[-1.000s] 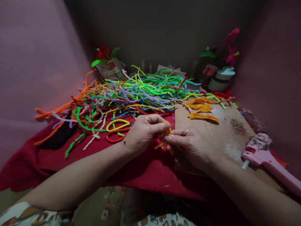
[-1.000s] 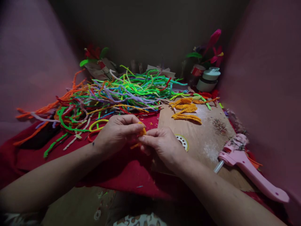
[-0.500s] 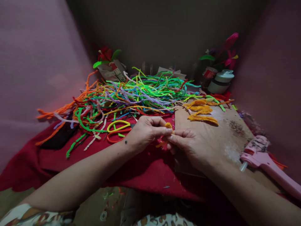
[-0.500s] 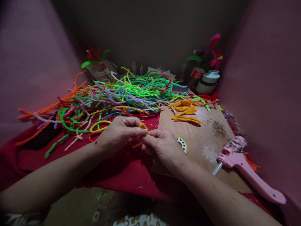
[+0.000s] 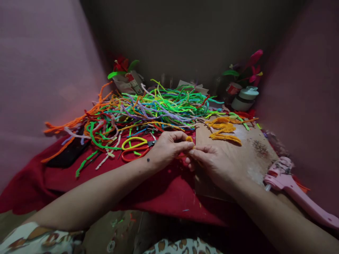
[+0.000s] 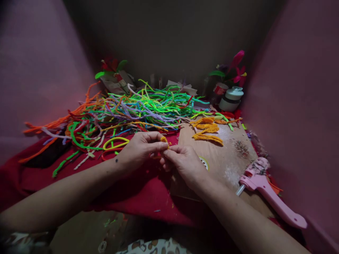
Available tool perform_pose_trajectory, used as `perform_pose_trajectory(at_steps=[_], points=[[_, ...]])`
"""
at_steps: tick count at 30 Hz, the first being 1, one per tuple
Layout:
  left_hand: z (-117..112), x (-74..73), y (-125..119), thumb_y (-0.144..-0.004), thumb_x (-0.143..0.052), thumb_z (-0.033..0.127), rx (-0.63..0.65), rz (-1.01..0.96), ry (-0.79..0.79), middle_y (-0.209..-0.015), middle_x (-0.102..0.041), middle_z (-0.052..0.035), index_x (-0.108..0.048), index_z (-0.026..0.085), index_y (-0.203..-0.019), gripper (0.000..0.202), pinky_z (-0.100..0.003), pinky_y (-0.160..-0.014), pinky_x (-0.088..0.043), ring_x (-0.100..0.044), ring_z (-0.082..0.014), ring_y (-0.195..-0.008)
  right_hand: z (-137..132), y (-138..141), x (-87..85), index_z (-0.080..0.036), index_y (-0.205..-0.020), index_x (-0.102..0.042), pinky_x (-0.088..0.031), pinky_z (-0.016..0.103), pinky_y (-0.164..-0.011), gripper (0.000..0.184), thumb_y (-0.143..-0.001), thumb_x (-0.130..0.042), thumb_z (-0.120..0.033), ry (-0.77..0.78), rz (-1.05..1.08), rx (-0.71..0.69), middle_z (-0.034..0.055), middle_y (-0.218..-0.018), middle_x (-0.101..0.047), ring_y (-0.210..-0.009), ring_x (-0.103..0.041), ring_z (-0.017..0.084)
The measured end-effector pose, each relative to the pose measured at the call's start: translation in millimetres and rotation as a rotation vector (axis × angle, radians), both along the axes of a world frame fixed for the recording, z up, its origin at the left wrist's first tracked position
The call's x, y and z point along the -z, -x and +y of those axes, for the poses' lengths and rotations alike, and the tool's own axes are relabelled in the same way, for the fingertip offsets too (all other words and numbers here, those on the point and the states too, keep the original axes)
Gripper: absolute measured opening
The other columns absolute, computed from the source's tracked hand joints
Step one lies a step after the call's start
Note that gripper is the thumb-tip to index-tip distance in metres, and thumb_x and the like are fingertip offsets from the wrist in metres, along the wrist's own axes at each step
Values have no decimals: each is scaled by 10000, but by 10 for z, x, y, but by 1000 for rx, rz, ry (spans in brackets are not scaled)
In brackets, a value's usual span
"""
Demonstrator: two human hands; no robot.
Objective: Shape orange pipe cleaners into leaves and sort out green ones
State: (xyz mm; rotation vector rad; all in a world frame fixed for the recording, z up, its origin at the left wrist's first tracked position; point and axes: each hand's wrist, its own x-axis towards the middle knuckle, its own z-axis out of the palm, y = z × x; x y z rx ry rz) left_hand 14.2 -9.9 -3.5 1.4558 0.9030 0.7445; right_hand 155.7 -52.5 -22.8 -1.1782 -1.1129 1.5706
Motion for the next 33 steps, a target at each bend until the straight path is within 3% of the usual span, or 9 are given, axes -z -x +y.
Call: perform_pose_trajectory(at_steps=[4, 9, 14, 18, 20, 25, 30, 33], points=[[15, 2, -21, -707, -599, 230, -66, 58, -47, -535, -506, 49, -581, 117, -666, 121, -159, -437, -314, -388, -33, -445, -1, 6, -30, -149, -608, -559, -376, 227, -510, 207, -714, -598, -323, -94, -102, 131, -7, -538, -569, -492, -488, 89], [0, 37, -26, -715, -576, 213, -77, 67, -64, -559, -530, 39, -564, 119, -648, 115, -173, -467, -341, -433, -50, -482, 9, 9, 31, -158, -615, -536, -403, 235, -519, 186, -739, -543, -297, -123, -187, 133, 7, -557, -587, -520, -532, 115], [-26, 66, -18, -713, -577, 223, -108, 139, -205, -542, -502, 41, -564, 122, -625, 135, -178, -465, -326, -410, -53, -484, -15, 41, 5, -161, -597, -538, -350, 219, -506, 174, -751, -495, -229, -290, -509, 175, -17, -534, -542, -509, -473, 94], [-30, 79, -1, -717, -573, 244, -74, 159, -195, -535, -503, 38, -581, 119, -648, 143, -184, -459, -316, -411, -57, -480, -40, 53, 17, -165, -609, -556, -316, 230, -504, 152, -744, -499, -207, -415, -726, 206, -32, -527, -496, -494, -427, 87], [-18, 66, 16, -712, -579, 240, -53, 141, -152, -520, -497, 46, -580, 119, -646, 137, -181, -446, -302, -391, -48, -456, -44, 50, 22, -161, -631, -571, -332, 232, -509, 149, -748, -504, -225, -366, -661, 174, -22, -536, -523, -499, -457, 94], [33, -3, 69, -668, -624, 202, -6, 85, -70, -505, -500, 54, -593, 114, -607, 112, -173, -454, -306, -383, -35, -449, -50, 16, -31, -148, -679, -596, -369, 219, -495, 174, -738, -566, -309, -59, -154, 3, -3, -546, -582, -495, -507, 95], [45, -26, 86, -654, -619, 169, 55, -9, 42, -655, -606, 16, -648, 123, -758, 117, -199, -570, -408, -522, -75, -570, -50, -8, -33, -136, -604, -598, -355, 218, -465, 211, -672, -654, -328, 25, -48, 15, 8, -542, -590, -465, -493, 86], [34, -11, 78, -653, -624, 186, 55, 9, 20, -634, -603, 9, -648, 119, -706, 88, -208, -582, -407, -525, -84, -579, -51, -7, -11, -135, -573, -586, -351, 222, -457, 224, -649, -672, -327, 30, -76, 21, 6, -511, -574, -444, -480, 84]])
